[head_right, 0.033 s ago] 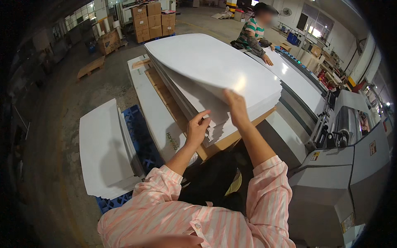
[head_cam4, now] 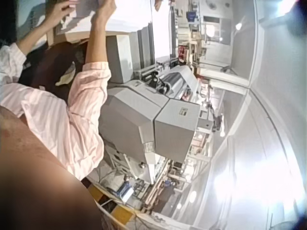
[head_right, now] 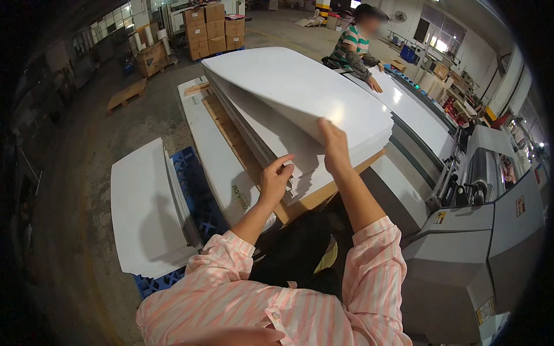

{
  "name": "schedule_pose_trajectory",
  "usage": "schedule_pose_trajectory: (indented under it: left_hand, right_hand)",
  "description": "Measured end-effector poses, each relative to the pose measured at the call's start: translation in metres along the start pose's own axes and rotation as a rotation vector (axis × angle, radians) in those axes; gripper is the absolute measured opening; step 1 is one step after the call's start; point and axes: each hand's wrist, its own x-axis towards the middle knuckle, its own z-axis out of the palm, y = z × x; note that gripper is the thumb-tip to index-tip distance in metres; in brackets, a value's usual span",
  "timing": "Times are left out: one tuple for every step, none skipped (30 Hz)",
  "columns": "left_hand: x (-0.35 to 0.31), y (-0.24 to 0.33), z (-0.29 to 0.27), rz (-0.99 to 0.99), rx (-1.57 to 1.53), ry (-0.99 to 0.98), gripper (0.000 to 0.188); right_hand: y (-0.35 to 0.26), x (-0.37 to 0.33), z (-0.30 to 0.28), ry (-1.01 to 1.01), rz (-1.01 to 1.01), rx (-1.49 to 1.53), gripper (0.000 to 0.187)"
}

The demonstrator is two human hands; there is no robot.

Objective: The recorder prepares and feeds large sheets of paper into an industrial laminating or processing machine.

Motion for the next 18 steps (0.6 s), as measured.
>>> schedule_pose_trajectory:
  left_hand:
    - [0.000, -0.003, -0.001, 0.003, 0.001, 0.006, 0.032]
    - [-0.001, -0.006, -0.002, 0.003, -0.030, -0.003, 0.040]
    - [-0.002, -0.010, -0.004, 0.002, -0.062, -0.010, 0.048]
    - [0.000, -0.013, -0.001, 0.008, -0.067, -0.010, 0.048]
    - [0.000, -0.018, 0.001, -0.023, -0.263, 0.019, 0.053]
    - [0.001, -0.023, 0.003, -0.055, -0.458, 0.049, 0.059]
    - [-0.002, -0.018, 0.002, -0.060, -0.461, 0.045, 0.059]
    - [-0.003, -0.013, 0.000, -0.094, -0.519, 0.034, 0.060]
    - [-0.004, -0.009, 0.000, -0.130, -0.577, 0.023, 0.061]
    - [-0.004, -0.008, 0.001, -0.107, -0.567, 0.054, 0.059]
    - [-0.003, -0.008, 0.000, -0.113, -0.566, 0.056, 0.059]
    - [-0.002, -0.009, -0.002, -0.127, -0.620, 0.055, 0.060]
    - [-0.002, -0.012, -0.004, -0.144, -0.673, 0.055, 0.060]
    - [0.001, -0.019, -0.007, -0.145, -0.688, 0.053, 0.058]
    - [0.002, -0.024, -0.010, -0.155, -0.687, 0.056, 0.058]
    - [0.005, -0.024, -0.012, -0.165, -0.686, 0.042, 0.057]
    - [0.006, -0.023, -0.012, -0.174, -0.685, 0.028, 0.056]
    - [0.004, -0.022, -0.012, -0.183, -0.678, 0.016, 0.057]
  right_hand:
    - [-0.006, 0.001, 0.003, 0.038, -0.019, 0.112, 0.036]
    - [-0.007, 0.000, 0.000, 0.111, -0.105, -0.155, 0.034]
    - [-0.004, -0.007, 0.004, 0.103, -0.107, -0.153, 0.034]
    - [-0.001, -0.017, 0.006, 0.021, -0.231, -0.369, 0.032]
    - [0.008, -0.023, 0.005, -0.060, -0.345, -0.581, 0.030]
    - [0.021, -0.021, -0.001, -0.172, -0.371, -0.695, 0.027]
    - [0.020, -0.027, 0.000, -0.211, -0.269, -0.767, 0.026]
    - [0.021, -0.028, -0.003, -0.254, -0.270, -0.883, 0.026]
    - [0.022, -0.029, -0.006, -0.298, -0.267, -0.999, 0.025]
    - [0.023, -0.031, -0.005, -0.302, -0.262, -0.998, 0.025]
    - [0.023, -0.033, -0.003, -0.287, -0.415, -1.031, 0.025]
    - [0.024, -0.035, -0.002, -0.270, -0.568, -1.061, 0.025]
    - [0.021, -0.038, 0.001, -0.273, -0.557, -1.060, 0.025]
    - [0.015, -0.040, 0.006, -0.291, -0.533, -1.110, 0.026]
    - [0.013, -0.041, 0.011, -0.310, -0.510, -1.158, 0.027]
    - [0.015, -0.040, 0.012, -0.281, -0.519, -1.224, 0.028]
    - [0.014, -0.041, 0.012, -0.276, -0.512, -1.227, 0.028]
    - [0.013, -0.042, 0.013, -0.282, -0.494, -1.264, 0.028]
